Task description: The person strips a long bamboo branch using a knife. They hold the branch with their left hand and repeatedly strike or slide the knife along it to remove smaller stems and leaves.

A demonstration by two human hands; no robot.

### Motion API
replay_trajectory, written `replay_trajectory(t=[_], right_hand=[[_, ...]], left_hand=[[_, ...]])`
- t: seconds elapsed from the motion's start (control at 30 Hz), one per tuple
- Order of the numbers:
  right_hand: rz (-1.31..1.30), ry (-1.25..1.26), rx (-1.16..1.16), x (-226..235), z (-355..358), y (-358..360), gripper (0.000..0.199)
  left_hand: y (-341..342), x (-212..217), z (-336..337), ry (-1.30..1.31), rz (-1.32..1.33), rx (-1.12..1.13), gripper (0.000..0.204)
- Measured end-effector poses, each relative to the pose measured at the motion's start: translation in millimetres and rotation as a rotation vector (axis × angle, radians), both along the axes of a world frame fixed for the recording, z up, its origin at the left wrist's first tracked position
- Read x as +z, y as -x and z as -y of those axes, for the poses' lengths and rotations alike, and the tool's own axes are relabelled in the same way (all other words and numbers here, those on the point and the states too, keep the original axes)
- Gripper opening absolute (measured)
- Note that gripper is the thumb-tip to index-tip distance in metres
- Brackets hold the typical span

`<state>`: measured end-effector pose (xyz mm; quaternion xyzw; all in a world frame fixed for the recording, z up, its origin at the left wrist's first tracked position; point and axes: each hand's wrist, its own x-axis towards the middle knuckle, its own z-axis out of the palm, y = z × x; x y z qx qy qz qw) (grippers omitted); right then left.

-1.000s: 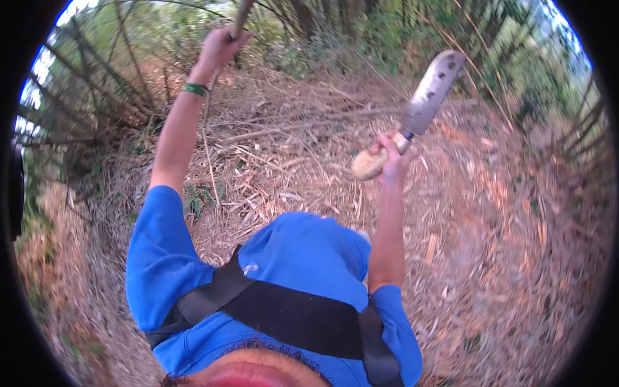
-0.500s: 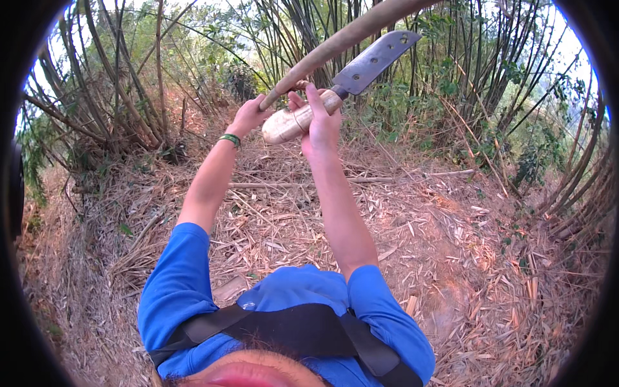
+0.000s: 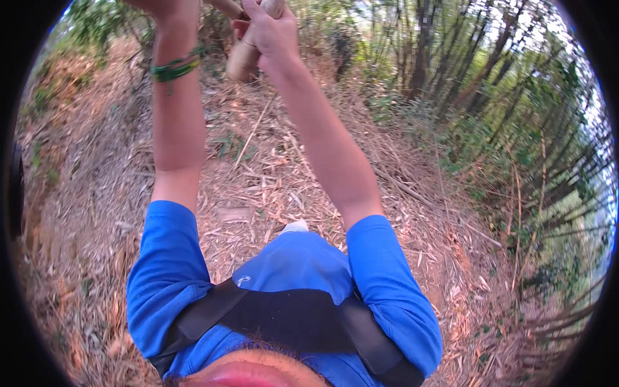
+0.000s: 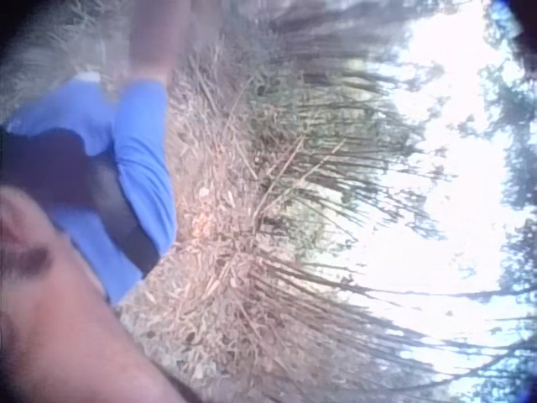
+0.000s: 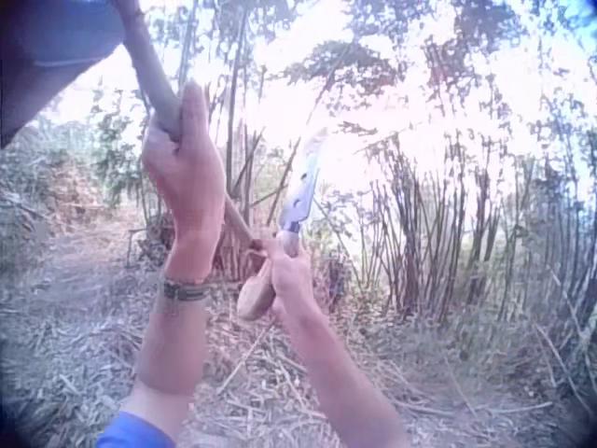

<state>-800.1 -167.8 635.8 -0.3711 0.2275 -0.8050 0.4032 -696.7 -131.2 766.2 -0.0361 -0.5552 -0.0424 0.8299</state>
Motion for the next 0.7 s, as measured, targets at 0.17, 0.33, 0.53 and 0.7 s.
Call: replay_trajectory(t=[0.17,0.33,0.53,0.7], right_hand=[[-0.448,-0.177,-0.033,-93,-11,23,0.030],[-0.596,-0.529,-0.039,-266,-6,18,0.029],[-0.675,-0.733,0.073,-379,-24,-18,0.023],[-0.606,-0.766,0.112,-425,-48,-23,0.023]], left_hand=[[-135,-7,84,-0.279,-0.444,-0.126,0.032],[-249,-83,131,-0.613,-0.550,0.021,0.045],[-261,-167,126,-0.581,-0.452,-0.049,0.052],[-259,-219,87,-0.640,-0.624,-0.024,0.051]])
